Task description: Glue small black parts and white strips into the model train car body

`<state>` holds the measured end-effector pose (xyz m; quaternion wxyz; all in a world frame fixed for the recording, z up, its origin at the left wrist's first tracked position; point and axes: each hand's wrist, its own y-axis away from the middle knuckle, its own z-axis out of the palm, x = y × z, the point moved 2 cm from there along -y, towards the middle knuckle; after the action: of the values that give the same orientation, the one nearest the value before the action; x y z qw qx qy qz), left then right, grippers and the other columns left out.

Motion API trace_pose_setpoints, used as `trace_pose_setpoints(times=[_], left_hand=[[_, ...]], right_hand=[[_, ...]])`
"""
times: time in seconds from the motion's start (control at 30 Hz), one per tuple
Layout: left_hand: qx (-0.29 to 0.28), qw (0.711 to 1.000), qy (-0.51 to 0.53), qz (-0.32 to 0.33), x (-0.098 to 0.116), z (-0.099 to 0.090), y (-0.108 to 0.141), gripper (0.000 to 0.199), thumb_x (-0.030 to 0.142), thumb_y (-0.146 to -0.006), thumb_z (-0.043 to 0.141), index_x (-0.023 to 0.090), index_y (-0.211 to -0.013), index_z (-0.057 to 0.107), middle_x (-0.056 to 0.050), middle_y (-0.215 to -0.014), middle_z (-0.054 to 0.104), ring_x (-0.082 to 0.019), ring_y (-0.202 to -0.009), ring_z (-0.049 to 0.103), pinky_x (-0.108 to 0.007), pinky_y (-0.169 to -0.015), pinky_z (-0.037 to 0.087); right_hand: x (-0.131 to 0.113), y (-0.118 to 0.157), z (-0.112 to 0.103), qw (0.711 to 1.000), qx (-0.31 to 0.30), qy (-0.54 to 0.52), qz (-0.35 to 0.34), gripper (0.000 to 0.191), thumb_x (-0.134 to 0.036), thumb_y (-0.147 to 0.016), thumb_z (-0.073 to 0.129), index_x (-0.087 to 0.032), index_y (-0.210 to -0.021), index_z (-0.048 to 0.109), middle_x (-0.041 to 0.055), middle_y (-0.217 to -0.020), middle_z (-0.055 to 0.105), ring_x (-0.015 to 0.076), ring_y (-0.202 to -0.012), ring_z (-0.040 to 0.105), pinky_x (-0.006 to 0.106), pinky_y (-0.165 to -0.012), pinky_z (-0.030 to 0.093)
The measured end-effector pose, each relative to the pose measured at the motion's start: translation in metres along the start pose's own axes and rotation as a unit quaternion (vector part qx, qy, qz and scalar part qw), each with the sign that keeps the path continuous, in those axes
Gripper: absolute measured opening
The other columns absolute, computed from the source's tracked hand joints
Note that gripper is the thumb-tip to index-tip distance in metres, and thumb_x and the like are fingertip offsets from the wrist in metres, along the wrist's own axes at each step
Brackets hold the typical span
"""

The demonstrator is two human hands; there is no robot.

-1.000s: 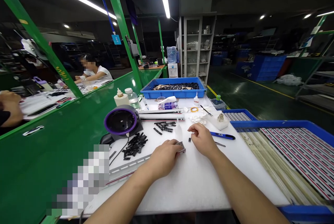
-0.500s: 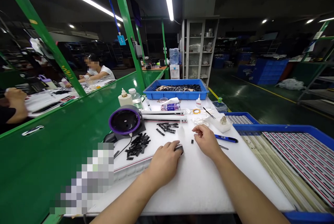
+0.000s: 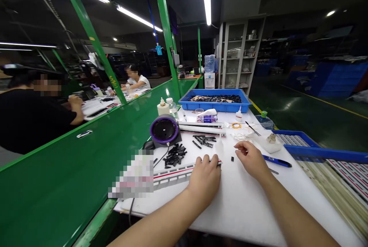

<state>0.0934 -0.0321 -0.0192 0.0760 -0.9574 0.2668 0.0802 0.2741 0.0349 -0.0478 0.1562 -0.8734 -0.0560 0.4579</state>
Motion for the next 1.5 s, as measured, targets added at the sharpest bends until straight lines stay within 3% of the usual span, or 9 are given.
trace_pose_setpoints(times=[0.27, 0.47, 0.73, 0.87, 1.0, 1.17, 1.3, 1.4, 1.5], left_hand=[[0.020, 0.999, 0.003, -0.034, -0.021, 0.021, 0.017, 0.027, 0.013, -0.088, 0.040, 0.018, -0.103, 0.062, -0.008, -0.139, 0.046, -0.026, -0.107, 0.051, -0.041, -0.082, 0.046], [0.048, 0.998, 0.006, -0.045, -0.016, 0.028, 0.014, 0.027, 0.012, -0.085, 0.044, 0.016, -0.104, 0.063, -0.010, -0.140, 0.048, -0.027, -0.104, 0.053, -0.043, -0.081, 0.047], [0.037, 0.998, 0.008, -0.059, -0.020, 0.029, 0.011, 0.029, 0.010, -0.086, 0.044, 0.019, -0.104, 0.064, -0.007, -0.141, 0.049, -0.026, -0.106, 0.055, -0.040, -0.081, 0.048], [0.015, 0.997, 0.027, -0.068, -0.022, 0.024, 0.007, 0.032, 0.009, -0.087, 0.041, 0.020, -0.105, 0.065, -0.005, -0.140, 0.050, -0.026, -0.109, 0.054, -0.041, -0.085, 0.048], [-0.029, 0.997, 0.055, -0.054, -0.024, 0.015, -0.008, 0.033, 0.010, -0.088, 0.039, 0.022, -0.103, 0.066, -0.005, -0.134, 0.054, -0.027, -0.107, 0.056, -0.042, -0.082, 0.049], [-0.074, 0.992, 0.103, -0.005, -0.030, 0.008, -0.033, 0.027, 0.018, -0.090, 0.042, 0.023, -0.098, 0.067, -0.006, -0.127, 0.057, -0.025, -0.099, 0.059, -0.040, -0.081, 0.049], [-0.058, 0.990, 0.131, -0.016, -0.031, 0.013, -0.039, 0.030, 0.017, -0.091, 0.039, 0.024, -0.101, 0.067, -0.004, -0.130, 0.055, -0.022, -0.103, 0.058, -0.038, -0.086, 0.048], [-0.039, 0.993, 0.107, -0.034, -0.027, 0.018, -0.036, 0.032, 0.020, -0.093, 0.037, 0.025, -0.106, 0.065, -0.003, -0.133, 0.054, -0.025, -0.108, 0.056, -0.042, -0.087, 0.048], [-0.037, 0.995, 0.090, -0.035, -0.025, 0.021, -0.034, 0.031, 0.019, -0.092, 0.039, 0.025, -0.109, 0.065, -0.004, -0.136, 0.053, -0.026, -0.111, 0.055, -0.043, -0.086, 0.048]], right_hand=[[-0.004, 0.008, 0.003, 1.000, -0.008, 0.010, -0.006, 0.029, -0.027, -0.077, 0.054, -0.021, -0.105, 0.060, 0.0069, -0.108, 0.064, 0.0219, -0.095, 0.059, 0.038, -0.082, 0.049], [-0.023, -0.009, 0.012, 0.995, -0.097, 0.019, 0.021, 0.054, -0.033, -0.080, 0.058, -0.020, -0.131, 0.047, 0.0113, -0.129, 0.057, 0.0252, -0.113, 0.056, 0.040, -0.091, 0.047], [-0.035, -0.039, 0.041, 0.987, -0.123, 0.102, -0.021, 0.026, -0.023, -0.078, 0.061, -0.019, -0.104, 0.064, 0.0064, -0.090, 0.064, 0.0232, -0.087, 0.059, 0.036, -0.081, 0.043], [-0.028, -0.029, 0.017, 0.983, -0.159, -0.096, -0.009, 0.042, -0.037, -0.086, 0.056, -0.024, -0.125, 0.053, 0.0011, -0.087, 0.061, 0.0179, -0.078, 0.060, 0.031, -0.071, 0.048], [-0.018, -0.020, -0.009, 0.932, -0.112, -0.342, 0.037, 0.056, -0.042, -0.084, 0.061, -0.026, -0.134, 0.042, 0.0027, -0.095, 0.064, 0.0145, -0.074, 0.058, 0.026, -0.061, 0.046], [-0.015, -0.019, -0.031, 0.831, -0.032, -0.551, 0.067, 0.026, -0.031, -0.078, 0.066, -0.025, -0.099, 0.052, -0.0029, -0.065, 0.060, 0.0071, -0.046, 0.035, 0.019, -0.043, 0.026], [-0.018, -0.021, -0.039, 0.771, -0.013, -0.631, 0.088, 0.026, -0.028, -0.071, 0.070, -0.022, -0.093, 0.057, -0.0073, -0.055, 0.042, 0.0060, -0.044, 0.029, 0.017, -0.040, 0.021], [-0.019, -0.020, -0.032, 0.794, 0.022, -0.596, 0.115, 0.023, -0.038, -0.074, 0.068, -0.020, -0.085, 0.059, -0.0091, -0.052, 0.031, 0.0055, -0.041, 0.025, 0.018, -0.038, 0.020], [-0.022, -0.015, -0.018, 0.871, 0.081, -0.475, 0.100, 0.034, -0.053, -0.079, 0.063, -0.019, -0.075, 0.058, -0.0092, -0.046, 0.031, 0.0061, -0.038, 0.025, 0.021, -0.037, 0.020]])
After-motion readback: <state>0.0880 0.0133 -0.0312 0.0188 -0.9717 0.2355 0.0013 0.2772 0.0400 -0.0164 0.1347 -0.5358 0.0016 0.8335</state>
